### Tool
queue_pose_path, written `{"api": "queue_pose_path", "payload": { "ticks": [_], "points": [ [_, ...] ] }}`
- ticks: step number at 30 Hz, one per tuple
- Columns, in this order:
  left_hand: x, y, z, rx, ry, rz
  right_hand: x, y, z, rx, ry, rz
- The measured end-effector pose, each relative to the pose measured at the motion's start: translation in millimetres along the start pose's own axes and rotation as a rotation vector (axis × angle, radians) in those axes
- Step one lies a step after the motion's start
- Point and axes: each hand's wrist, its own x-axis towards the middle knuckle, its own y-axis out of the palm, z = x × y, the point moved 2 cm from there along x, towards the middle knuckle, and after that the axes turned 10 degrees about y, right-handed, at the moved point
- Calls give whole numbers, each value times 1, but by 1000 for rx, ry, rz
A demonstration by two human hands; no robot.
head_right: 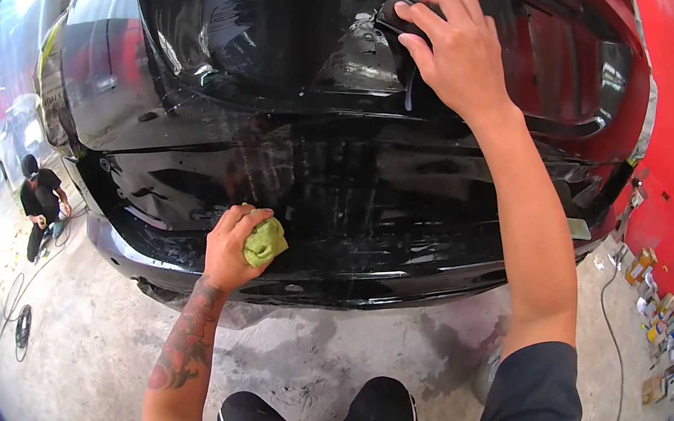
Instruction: The person wet-sands the rear panel of a car using a sanding block, periodically wetting and wiping down the surface with a cloth dipped in a bucket of water.
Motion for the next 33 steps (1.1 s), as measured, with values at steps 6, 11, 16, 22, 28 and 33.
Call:
{"api": "queue_pose_path", "payload": {
  "ticks": [6,11,16,22,28,33],
  "points": [
    [-2,-1,3,38,25,-7,-5,1,-9,156,117,160],
    [-2,1,1,27,26,-9,-9,-1,-10,218,75,97],
    [1,1,-4,18,16,-3,-8,-7,-12,219,72,103],
    [-6,-2,1,30,-3,-14,-6,1,-3,148,36,63],
    [-4,4,3,12,-3,12,-15,0,-19,101,69,159],
    [-9,3,6,15,-31,21,-13,14,-34,44,33,199]
  ]
}}
